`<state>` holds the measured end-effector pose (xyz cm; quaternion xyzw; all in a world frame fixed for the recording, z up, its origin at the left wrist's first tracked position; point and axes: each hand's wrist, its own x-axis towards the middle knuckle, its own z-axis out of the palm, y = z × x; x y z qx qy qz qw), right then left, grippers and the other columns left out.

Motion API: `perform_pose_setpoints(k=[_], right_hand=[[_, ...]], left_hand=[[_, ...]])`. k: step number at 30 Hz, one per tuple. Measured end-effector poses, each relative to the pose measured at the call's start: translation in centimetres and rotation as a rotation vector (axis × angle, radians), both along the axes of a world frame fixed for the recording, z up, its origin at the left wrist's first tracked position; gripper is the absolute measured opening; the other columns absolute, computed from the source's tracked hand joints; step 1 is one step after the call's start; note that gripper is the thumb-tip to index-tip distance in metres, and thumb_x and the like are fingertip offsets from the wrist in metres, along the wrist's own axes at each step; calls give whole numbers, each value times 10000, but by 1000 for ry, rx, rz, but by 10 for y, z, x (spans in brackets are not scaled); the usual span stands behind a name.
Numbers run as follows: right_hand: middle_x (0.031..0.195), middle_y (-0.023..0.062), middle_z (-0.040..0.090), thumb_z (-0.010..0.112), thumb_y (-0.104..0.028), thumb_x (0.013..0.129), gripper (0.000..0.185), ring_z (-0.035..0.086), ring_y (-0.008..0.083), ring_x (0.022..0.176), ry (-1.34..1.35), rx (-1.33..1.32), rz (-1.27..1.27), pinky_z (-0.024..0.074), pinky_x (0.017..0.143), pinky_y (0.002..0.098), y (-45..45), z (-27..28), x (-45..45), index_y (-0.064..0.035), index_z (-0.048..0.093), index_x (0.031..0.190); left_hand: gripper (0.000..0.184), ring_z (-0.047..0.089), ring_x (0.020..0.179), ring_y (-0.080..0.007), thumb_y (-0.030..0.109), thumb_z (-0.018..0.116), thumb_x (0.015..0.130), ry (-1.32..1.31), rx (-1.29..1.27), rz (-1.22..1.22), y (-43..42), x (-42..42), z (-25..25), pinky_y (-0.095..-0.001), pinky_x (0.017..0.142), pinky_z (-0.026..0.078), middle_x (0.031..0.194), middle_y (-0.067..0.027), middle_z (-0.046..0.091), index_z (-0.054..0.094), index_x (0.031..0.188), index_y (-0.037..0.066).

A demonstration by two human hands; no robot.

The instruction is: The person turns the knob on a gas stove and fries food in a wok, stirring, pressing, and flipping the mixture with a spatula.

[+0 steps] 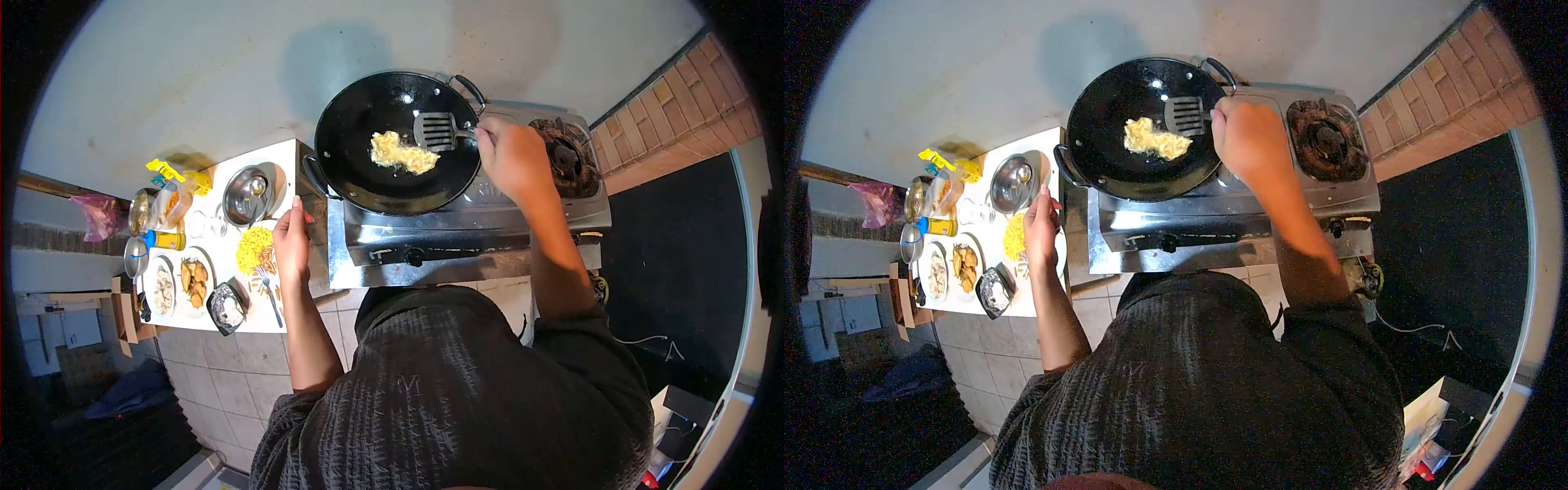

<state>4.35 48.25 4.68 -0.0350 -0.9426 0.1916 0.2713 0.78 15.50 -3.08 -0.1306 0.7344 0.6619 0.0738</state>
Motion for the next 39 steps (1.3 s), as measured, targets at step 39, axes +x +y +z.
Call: perform_pose_setpoints(k=[39], right_hand=[[754,202,627,562,-174,850,166,600,401,695,21,-157,39,473,645,474,10,-42,-33,-28,638,864]], left_hand=[[429,292,508,-52,423,525,913,-21,-9,33,-7,14,1,-223,483,215,545,60,353,530,646,87]])
